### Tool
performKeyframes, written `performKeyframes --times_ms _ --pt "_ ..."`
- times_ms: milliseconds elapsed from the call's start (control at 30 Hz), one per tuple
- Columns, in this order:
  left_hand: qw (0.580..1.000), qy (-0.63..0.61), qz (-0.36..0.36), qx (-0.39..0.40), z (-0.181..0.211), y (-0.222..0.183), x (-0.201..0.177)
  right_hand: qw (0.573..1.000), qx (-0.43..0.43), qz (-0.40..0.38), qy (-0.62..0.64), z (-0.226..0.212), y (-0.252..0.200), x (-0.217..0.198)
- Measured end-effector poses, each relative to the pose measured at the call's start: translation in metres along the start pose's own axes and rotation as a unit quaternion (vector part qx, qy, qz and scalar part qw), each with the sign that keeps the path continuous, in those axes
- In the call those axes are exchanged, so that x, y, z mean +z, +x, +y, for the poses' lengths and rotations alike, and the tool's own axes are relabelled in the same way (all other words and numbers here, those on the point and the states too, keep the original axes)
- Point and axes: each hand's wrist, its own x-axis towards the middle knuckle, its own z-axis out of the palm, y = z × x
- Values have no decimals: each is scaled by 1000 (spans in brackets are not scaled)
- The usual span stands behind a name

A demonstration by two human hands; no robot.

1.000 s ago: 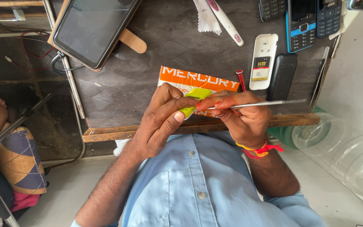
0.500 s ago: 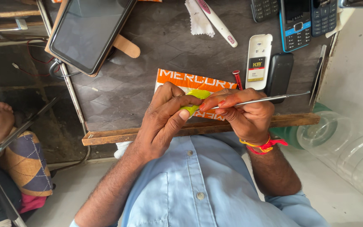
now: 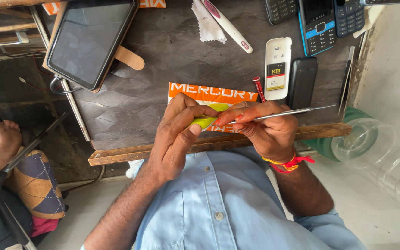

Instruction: The person disassembles a small mobile phone by hand, removing a sim card and the battery, and uses a thin tool to pry open the internal casing.

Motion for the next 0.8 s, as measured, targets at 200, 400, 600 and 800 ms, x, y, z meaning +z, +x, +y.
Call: performKeyframes --times_ms 200,400,600,800 --pt "1000 -10 -2 -4 -2 -2 2 1000 2 9 7 1 -2 1" --pt "1000 6 -3 -10 -1 -4 3 999 35 -2 24 -2 -2 1" --pt "1000 23 9 -14 2 -5 8 996 45 -48 53 -5 8 -6" --pt "998 54 -6 -5 9 -1 10 985 105 -114 76 -7 26 -23"
